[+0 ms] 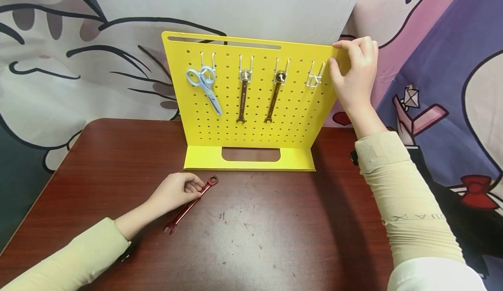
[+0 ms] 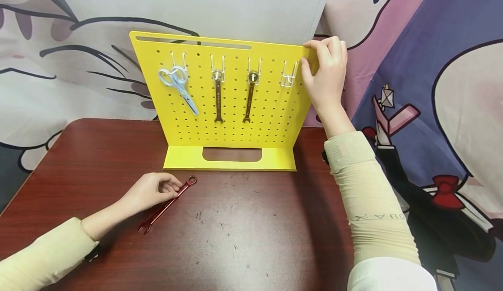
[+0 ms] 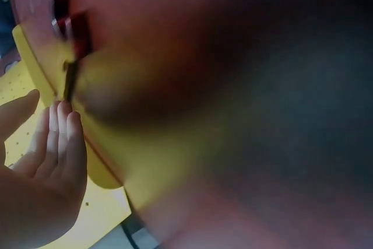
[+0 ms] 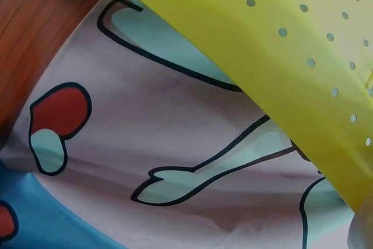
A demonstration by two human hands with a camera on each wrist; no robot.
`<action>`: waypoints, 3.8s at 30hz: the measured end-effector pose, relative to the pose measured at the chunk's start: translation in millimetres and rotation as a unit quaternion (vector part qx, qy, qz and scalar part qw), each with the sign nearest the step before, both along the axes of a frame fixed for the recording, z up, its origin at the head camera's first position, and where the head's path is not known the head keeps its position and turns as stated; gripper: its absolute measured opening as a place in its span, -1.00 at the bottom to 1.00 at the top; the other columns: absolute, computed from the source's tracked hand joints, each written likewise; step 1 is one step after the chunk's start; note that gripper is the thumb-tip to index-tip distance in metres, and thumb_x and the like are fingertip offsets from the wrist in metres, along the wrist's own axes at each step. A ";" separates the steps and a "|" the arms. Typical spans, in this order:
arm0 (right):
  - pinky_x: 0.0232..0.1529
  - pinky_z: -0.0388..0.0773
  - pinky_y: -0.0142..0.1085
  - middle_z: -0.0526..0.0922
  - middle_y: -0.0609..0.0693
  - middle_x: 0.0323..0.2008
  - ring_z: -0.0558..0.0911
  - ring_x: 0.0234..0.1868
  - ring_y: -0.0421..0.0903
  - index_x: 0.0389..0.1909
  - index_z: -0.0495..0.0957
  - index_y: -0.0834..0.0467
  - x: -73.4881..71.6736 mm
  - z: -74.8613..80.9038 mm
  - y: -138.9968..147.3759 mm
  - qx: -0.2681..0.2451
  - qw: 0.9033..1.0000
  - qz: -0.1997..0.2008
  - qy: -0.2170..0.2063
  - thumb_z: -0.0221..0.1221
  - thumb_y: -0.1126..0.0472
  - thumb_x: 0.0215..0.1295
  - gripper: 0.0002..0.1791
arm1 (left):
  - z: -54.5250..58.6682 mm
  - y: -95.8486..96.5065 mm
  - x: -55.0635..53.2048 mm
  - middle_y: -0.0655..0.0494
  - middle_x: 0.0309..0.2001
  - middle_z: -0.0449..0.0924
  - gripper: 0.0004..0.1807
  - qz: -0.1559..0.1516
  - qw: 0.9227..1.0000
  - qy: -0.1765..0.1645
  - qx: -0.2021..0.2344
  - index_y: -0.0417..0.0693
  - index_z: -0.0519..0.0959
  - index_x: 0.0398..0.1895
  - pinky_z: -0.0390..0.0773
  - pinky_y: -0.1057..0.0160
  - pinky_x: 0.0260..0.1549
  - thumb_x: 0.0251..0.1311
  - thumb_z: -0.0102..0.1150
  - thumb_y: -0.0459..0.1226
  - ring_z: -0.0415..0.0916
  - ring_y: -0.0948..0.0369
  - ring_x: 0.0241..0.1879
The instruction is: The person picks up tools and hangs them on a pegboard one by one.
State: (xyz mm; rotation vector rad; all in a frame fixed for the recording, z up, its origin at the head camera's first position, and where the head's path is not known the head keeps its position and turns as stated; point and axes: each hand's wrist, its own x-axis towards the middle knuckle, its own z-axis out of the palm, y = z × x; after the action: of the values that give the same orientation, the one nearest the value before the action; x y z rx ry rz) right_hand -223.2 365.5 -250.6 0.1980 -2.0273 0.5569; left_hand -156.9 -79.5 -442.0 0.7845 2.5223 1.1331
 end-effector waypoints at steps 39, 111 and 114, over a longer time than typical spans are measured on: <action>0.22 0.25 -0.24 0.50 0.37 -0.11 0.39 0.06 0.28 0.03 0.71 0.31 1.4 0.3 -1.8 -0.001 1.000 -0.005 -0.004 0.25 0.30 0.33 -0.70 | -15.2 1.2 6.4 0.14 -0.48 0.74 -0.83 0.058 0.998 -0.004 -0.010 -0.23 0.77 -0.31 0.58 0.44 -0.44 0.00 0.53 -0.43 0.62 0.32 -0.45; 0.24 0.25 -0.23 0.49 0.34 -0.13 0.39 0.06 0.29 0.03 0.71 0.31 1.1 0.3 -2.7 -0.001 1.000 -0.004 -0.006 0.26 0.30 0.31 -0.69 | 106.2 199.2 -42.8 -0.09 -0.09 0.85 -0.80 0.085 0.960 -0.063 0.261 -0.18 0.80 -0.10 0.75 0.25 0.02 0.22 0.53 -0.35 0.81 0.04 -0.10; 0.24 0.26 -0.23 0.46 0.19 -0.19 0.39 0.06 0.29 0.03 0.71 0.30 0.6 0.1 -2.0 -0.002 1.000 -0.007 -0.005 0.26 0.30 0.30 -0.69 | 115.5 208.9 -43.5 -0.07 -0.05 0.85 -0.78 0.083 0.956 -0.070 0.274 -0.17 0.80 -0.08 0.74 0.31 0.03 0.22 0.54 -0.35 0.81 0.06 -0.07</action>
State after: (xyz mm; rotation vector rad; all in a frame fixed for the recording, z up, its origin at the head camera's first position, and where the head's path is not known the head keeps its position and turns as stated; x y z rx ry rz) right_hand -222.6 363.5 -250.5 0.1789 -2.0349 0.5554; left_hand -200.4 129.5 -326.5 0.5826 2.2034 1.9162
